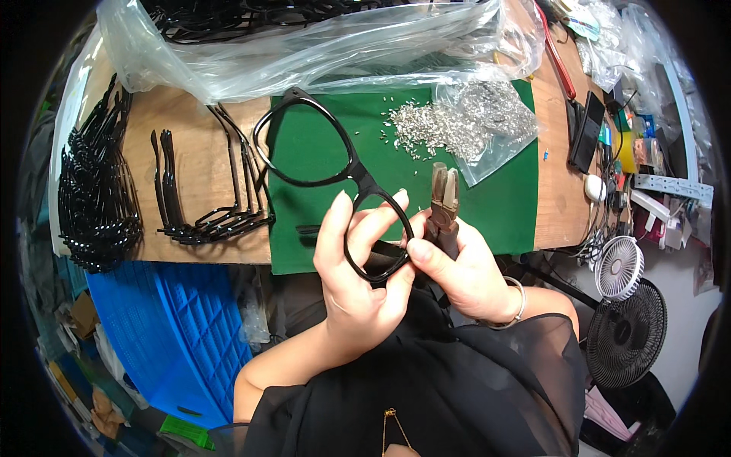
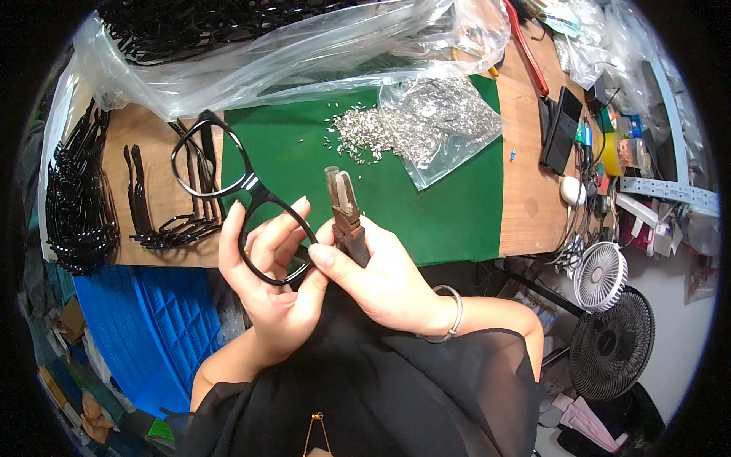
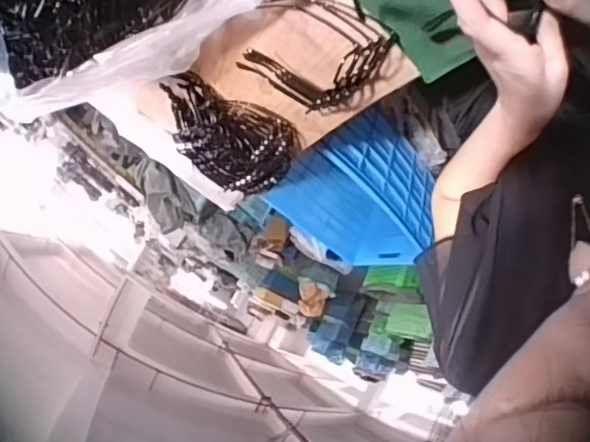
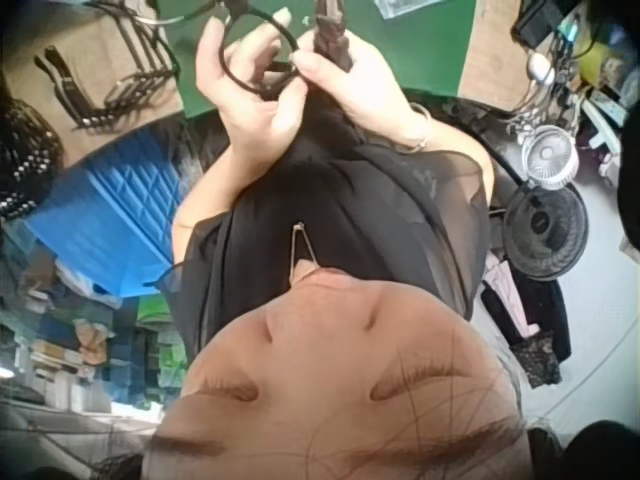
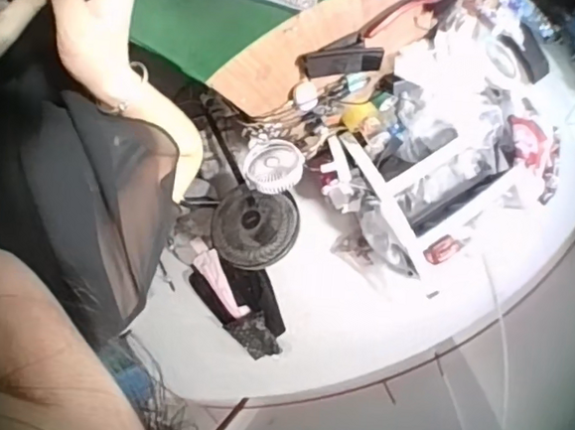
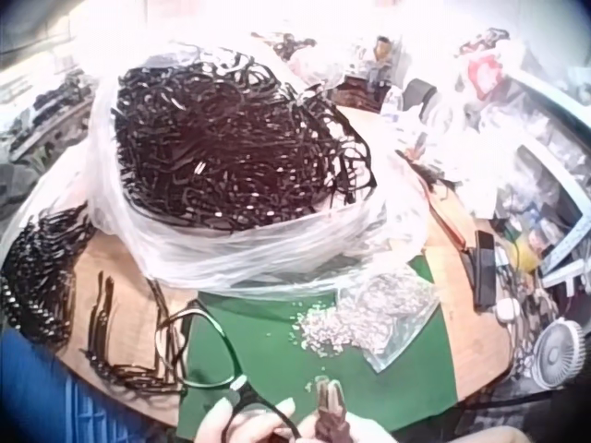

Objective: The person assembles eyeglasses by inserting small metal screws into the frame using pliers. They repeatedly pick up frames from a plastic bag, secure the screws, and place the finished frames on the table.

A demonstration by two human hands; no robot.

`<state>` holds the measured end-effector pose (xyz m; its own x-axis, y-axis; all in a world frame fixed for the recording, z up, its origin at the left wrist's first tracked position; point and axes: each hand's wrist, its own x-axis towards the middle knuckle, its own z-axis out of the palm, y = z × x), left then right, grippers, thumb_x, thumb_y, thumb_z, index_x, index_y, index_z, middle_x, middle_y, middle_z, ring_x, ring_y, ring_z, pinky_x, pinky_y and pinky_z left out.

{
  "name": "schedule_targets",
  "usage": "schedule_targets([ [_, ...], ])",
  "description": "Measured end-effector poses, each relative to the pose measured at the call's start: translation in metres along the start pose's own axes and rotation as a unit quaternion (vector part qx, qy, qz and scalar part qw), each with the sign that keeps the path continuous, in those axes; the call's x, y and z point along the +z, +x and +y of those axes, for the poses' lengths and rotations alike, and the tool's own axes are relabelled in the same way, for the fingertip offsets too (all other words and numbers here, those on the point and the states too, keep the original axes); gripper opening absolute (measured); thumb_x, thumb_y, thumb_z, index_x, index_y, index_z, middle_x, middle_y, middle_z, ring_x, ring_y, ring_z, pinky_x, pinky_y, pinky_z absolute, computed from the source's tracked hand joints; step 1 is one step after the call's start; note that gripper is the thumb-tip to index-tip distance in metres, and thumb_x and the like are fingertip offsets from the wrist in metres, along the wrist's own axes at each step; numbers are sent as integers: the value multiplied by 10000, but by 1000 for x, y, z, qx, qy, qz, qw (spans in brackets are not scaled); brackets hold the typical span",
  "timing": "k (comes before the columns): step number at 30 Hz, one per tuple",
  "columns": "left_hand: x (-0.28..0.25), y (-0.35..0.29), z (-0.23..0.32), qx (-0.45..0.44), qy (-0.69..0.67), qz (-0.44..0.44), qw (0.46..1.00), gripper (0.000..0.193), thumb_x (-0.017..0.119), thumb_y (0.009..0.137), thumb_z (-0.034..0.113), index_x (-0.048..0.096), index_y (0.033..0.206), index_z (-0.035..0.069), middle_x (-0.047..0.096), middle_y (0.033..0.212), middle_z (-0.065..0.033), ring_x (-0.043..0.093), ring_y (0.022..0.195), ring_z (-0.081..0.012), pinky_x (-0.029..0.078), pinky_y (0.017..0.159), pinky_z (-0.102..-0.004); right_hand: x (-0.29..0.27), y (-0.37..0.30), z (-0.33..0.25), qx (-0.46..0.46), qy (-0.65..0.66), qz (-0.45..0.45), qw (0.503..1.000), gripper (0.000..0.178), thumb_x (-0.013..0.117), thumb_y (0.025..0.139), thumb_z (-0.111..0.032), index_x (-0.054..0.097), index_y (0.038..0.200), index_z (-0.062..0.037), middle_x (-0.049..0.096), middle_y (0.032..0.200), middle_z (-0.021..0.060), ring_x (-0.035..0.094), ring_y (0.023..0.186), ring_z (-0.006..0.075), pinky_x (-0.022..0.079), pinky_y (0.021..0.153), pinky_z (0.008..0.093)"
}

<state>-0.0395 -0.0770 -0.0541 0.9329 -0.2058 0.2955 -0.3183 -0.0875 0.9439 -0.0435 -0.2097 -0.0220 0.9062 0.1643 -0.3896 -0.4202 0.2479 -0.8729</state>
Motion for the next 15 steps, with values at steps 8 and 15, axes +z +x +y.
schedule_targets([
  [8,-3,4,6,-85,-173,-20,981,837,585,740,-113,21,1335,59,433,1203,-206,493,1081,-239,447,911,-350,-4,-2,-10,18,38,-73,996,158,529,879,-137,468,938,-4,551,917,63,518,886,123,433,808,276],
  [15,-2,2,4,-49,-90,4,995,858,588,715,-129,25,1335,61,437,1208,-203,493,1080,-229,453,888,-335,-4,-1,3,-11,8,-47,999,182,525,884,-153,475,968,1,550,916,59,516,875,114,428,802,273],
])
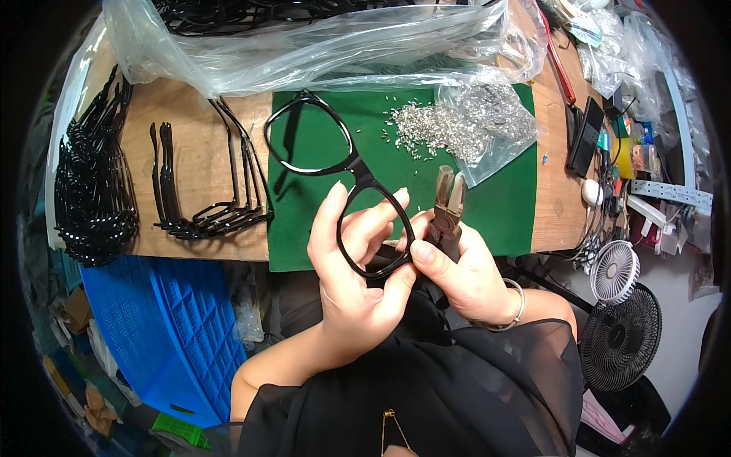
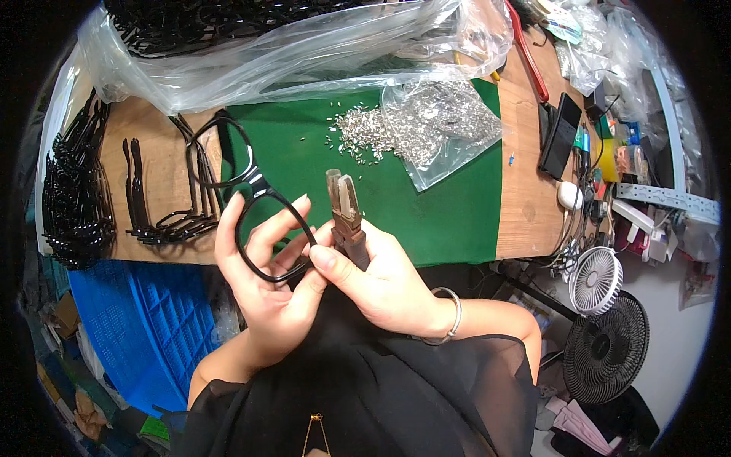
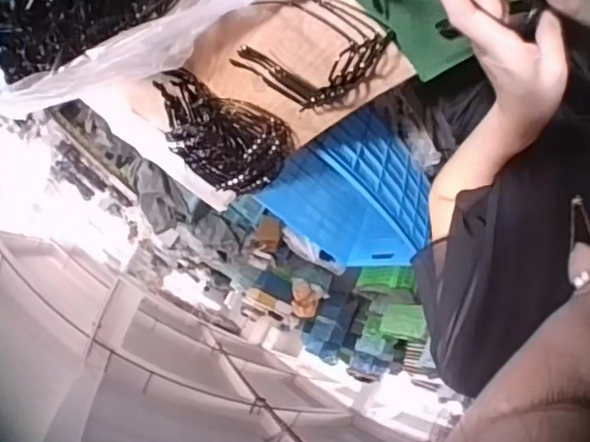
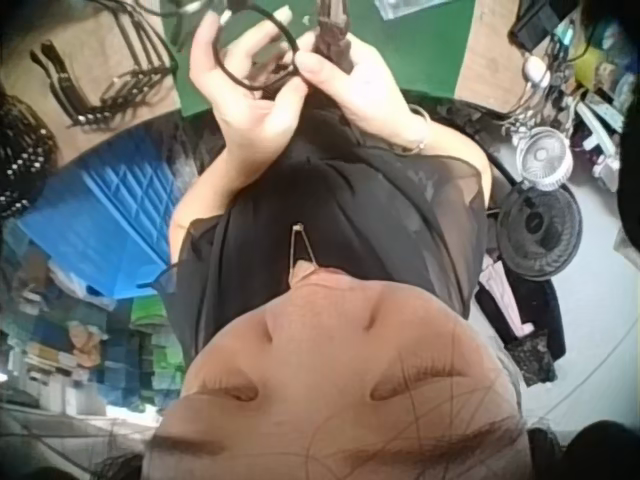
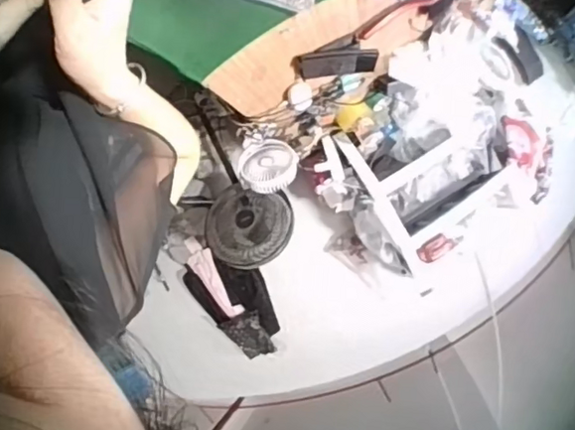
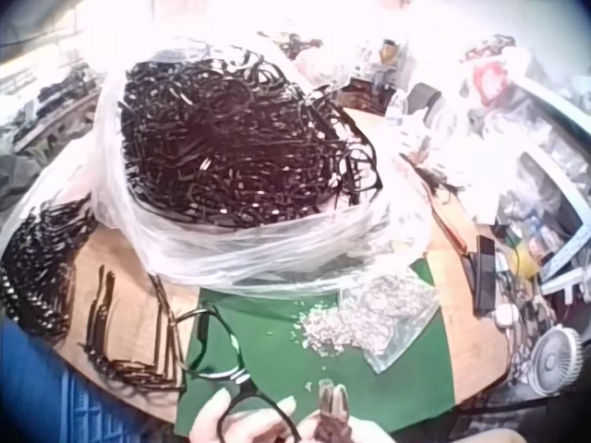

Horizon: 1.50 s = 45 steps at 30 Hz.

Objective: The person assembles eyeglasses by inserting small metal screws into the frame using pliers. They repeatedly pick up frames from a plastic bag, secure the screws, and place the finished frames on the table.

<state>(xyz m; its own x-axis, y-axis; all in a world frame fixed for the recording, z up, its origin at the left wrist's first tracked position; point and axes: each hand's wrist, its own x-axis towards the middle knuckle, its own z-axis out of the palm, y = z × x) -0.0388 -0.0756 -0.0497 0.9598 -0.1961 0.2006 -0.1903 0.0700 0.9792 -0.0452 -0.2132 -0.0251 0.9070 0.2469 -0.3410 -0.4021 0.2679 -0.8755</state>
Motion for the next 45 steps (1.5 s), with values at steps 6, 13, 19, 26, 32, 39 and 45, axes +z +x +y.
schedule_targets([
  [6,2,-1,1,-33,-62,2,998,846,595,721,-113,38,1332,64,442,1209,-195,486,1079,-215,452,894,-337,7,1,-10,12,32,0,999,191,543,878,-181,489,957,-15,532,864,26,483,791,79,411,728,245],
  [13,-16,6,15,-91,-71,-59,992,871,618,724,-97,24,1342,59,455,1202,-204,547,1004,-203,465,868,-319,-10,-6,-19,71,7,-41,997,239,544,874,-204,499,998,-5,524,853,11,476,781,80,405,721,233],
  [19,-23,9,24,-174,-145,-97,969,898,636,712,-93,17,1347,46,470,1202,-209,608,871,-166,479,796,-269,-22,-8,-43,127,-363,-222,896,321,512,865,-278,504,946,32,557,856,206,570,794,332,453,715,379],
  [26,-26,10,15,-155,-105,-159,969,843,580,761,-99,-13,1343,42,442,1210,-228,586,966,-249,479,820,-314,-21,-4,-50,89,-450,-219,861,293,536,844,-228,508,900,58,574,833,234,569,797,388,465,692,425],
  [32,-21,8,14,-182,-94,-150,967,827,581,761,-93,4,1338,40,456,1193,-216,585,968,-250,487,814,-308,-23,-9,-29,34,-546,-151,823,241,614,780,-155,516,818,62,586,681,214,588,656,383,485,583,411],
  [39,-21,13,16,-212,-81,-143,963,841,585,735,-120,27,1340,52,442,1212,-216,598,928,-224,492,786,-283,-41,-5,-29,68,-448,-182,873,316,567,822,-246,516,874,62,573,788,237,576,772,376,463,675,415],
  [45,-19,17,-2,-194,-100,-181,959,831,631,675,-111,131,1306,96,480,1100,-172,562,727,-91,463,648,-197,-66,-4,26,-56,-506,15,861,239,609,784,-190,527,895,5,581,841,172,567,830,330,455,714,384],
])
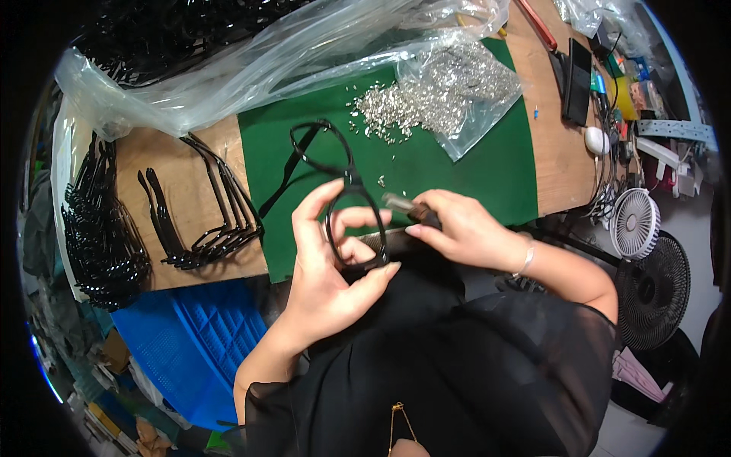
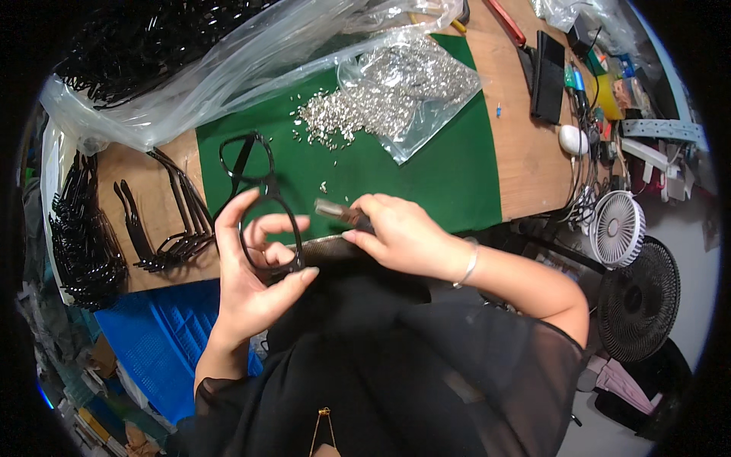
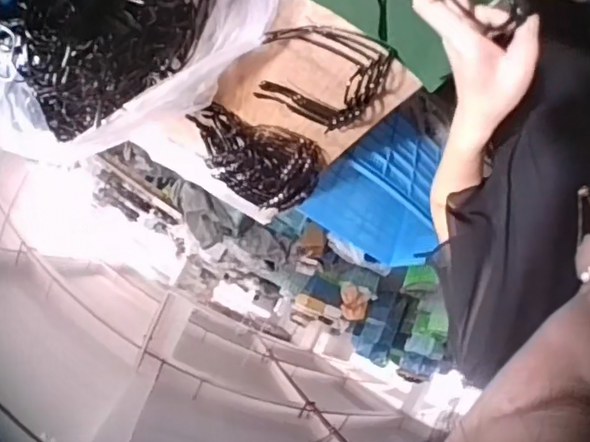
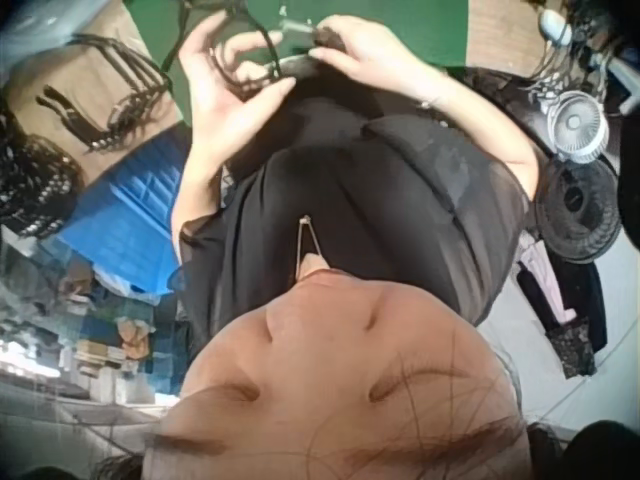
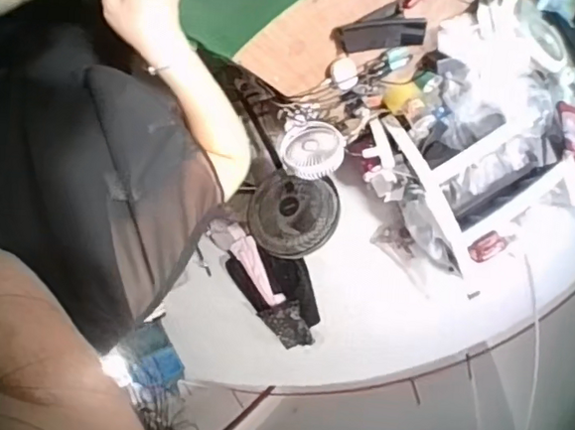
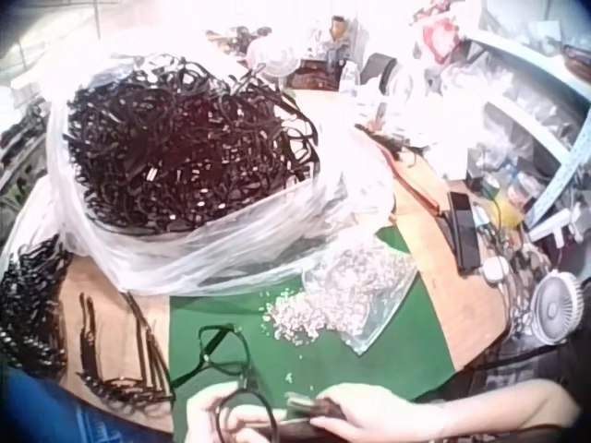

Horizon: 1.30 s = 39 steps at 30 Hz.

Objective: The person assembles eyeglasses by inserting small metal screws into the frame using pliers. They repeatedly pick up frames from a plastic bag, secure the screws, and place the finished frames on the table.

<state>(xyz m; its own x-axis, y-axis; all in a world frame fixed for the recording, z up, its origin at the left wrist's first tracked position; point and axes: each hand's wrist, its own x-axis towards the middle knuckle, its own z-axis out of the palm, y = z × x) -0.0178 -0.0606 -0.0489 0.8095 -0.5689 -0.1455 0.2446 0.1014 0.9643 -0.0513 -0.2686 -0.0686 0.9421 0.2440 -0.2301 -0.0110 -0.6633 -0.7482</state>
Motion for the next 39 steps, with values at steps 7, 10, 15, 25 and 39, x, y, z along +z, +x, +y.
schedule_targets([
  [7,-10,-43,-13,71,-97,-78,990,873,630,676,-108,68,1289,157,497,1050,-238,479,675,-108,418,639,-208,-4,29,10,-12,-122,42,992,164,602,700,-73,503,813,-8,531,739,136,544,722,326,443,637,402],
  [10,6,-49,-16,33,-12,1,999,720,494,719,-160,124,1278,103,524,1019,-224,577,704,-179,487,687,-287,11,33,20,-35,-186,64,980,158,604,704,-89,493,791,-20,509,731,134,526,720,304,408,638,392],
  [15,-1,-50,-8,-114,-164,-34,979,905,537,609,-205,97,1322,138,450,1157,-158,544,1012,-283,458,847,-365,18,34,11,-17,-209,80,975,141,600,722,-97,504,806,-38,511,747,101,512,748,276,382,669,365],
  [25,11,-40,-22,-119,-77,54,988,213,474,871,20,381,1054,-36,542,897,-119,583,755,-179,492,719,-290,15,29,3,-19,-95,95,991,134,597,739,-77,509,818,-15,520,751,133,516,746,300,390,664,378],
  [39,33,-35,-16,-50,-32,71,996,439,506,796,-104,309,1183,-37,498,1003,-144,558,801,-137,512,675,-239,14,10,-51,112,515,10,850,173,593,836,-116,462,878,-11,546,732,33,521,676,63,437,597,208],
])
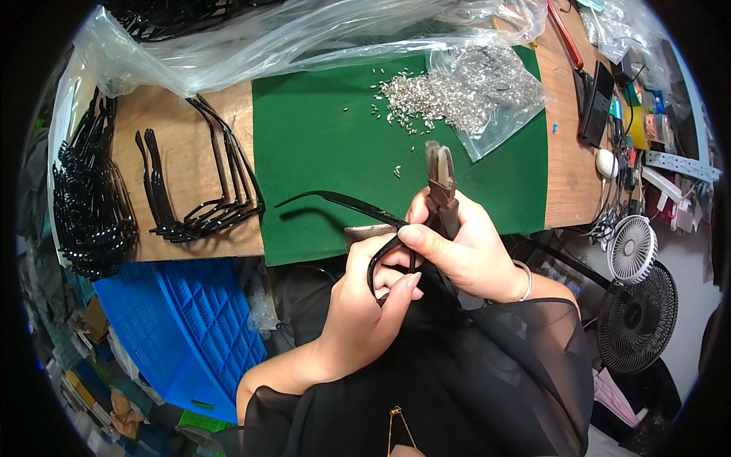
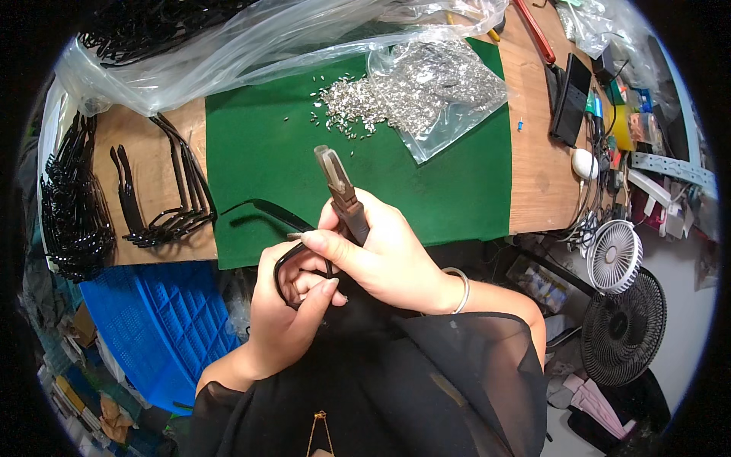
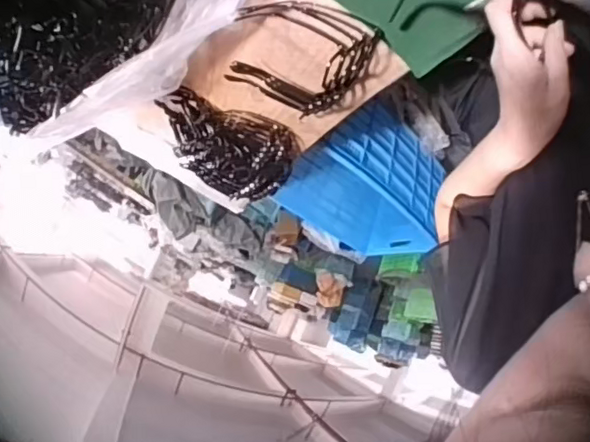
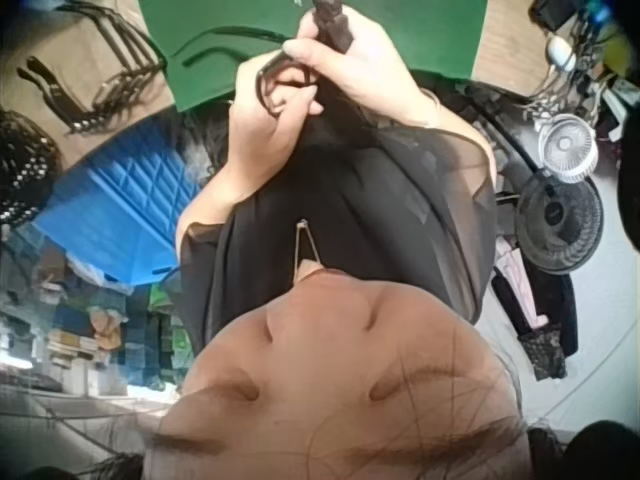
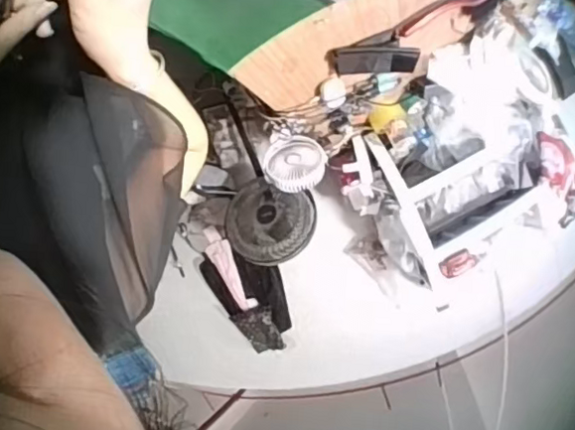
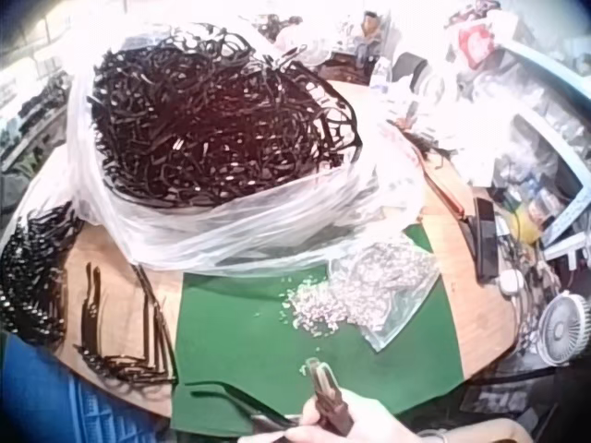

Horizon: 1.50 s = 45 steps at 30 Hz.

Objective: The person assembles eyeglasses by inserting small metal screws into the frame using pliers. They repeatedly pick up frames from a plastic bag, secure the screws, and place the finished frames on the table.

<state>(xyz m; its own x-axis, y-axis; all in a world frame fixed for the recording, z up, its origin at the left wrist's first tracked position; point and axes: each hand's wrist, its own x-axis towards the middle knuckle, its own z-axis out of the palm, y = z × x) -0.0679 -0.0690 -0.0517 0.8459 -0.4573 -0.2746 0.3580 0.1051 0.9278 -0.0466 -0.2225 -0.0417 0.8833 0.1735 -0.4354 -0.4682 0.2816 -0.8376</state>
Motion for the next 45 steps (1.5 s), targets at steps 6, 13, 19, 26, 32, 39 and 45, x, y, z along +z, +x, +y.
schedule_targets([
  [6,-10,0,14,-53,-75,-22,996,423,507,786,-113,328,1161,-30,517,991,-166,572,756,-159,517,659,-258,2,-2,-14,29,-37,-41,998,172,581,840,-100,457,905,0,523,752,28,524,666,80,442,597,220],
  [13,-32,-25,38,-116,-99,-56,987,363,501,834,-47,375,1173,-67,585,965,-124,573,714,-89,478,655,-207,-25,-2,-14,-178,-474,-194,840,197,641,671,-59,513,821,-53,542,761,94,544,742,275,437,668,351],
  [19,-28,-38,40,-104,-30,-17,994,330,557,811,-33,444,1120,-52,607,898,-101,587,695,-91,488,626,-216,-15,6,-15,-228,-493,-256,799,222,621,697,-116,493,861,-40,517,772,101,522,765,284,430,700,364],
  [26,-23,-33,38,50,286,-35,956,315,632,694,-74,533,988,-18,586,807,-139,604,666,-271,486,579,-287,-22,14,-10,-292,-500,-269,770,240,663,669,-191,498,776,-53,523,732,87,531,707,264,429,644,353],
  [32,-26,-25,33,41,295,-42,954,292,608,728,-61,527,1006,-27,581,799,-141,598,657,-268,478,572,-295,-24,11,3,-324,-531,-190,760,263,684,650,-214,501,757,-58,516,713,75,534,676,242,429,627,333],
  [39,-57,-28,42,-33,255,22,966,276,573,801,-46,511,1069,-66,604,898,-91,568,726,-98,484,629,-219,-28,17,-13,-184,-499,-212,820,247,682,701,-187,516,820,-48,516,733,89,522,705,263,427,645,338],
  [45,-104,14,42,-65,165,105,979,324,535,838,28,447,1131,-78,576,971,-89,558,768,-93,487,625,-218,-21,25,2,-191,-527,-139,817,209,670,699,-112,520,821,-33,514,715,90,511,672,264,418,611,340],
])
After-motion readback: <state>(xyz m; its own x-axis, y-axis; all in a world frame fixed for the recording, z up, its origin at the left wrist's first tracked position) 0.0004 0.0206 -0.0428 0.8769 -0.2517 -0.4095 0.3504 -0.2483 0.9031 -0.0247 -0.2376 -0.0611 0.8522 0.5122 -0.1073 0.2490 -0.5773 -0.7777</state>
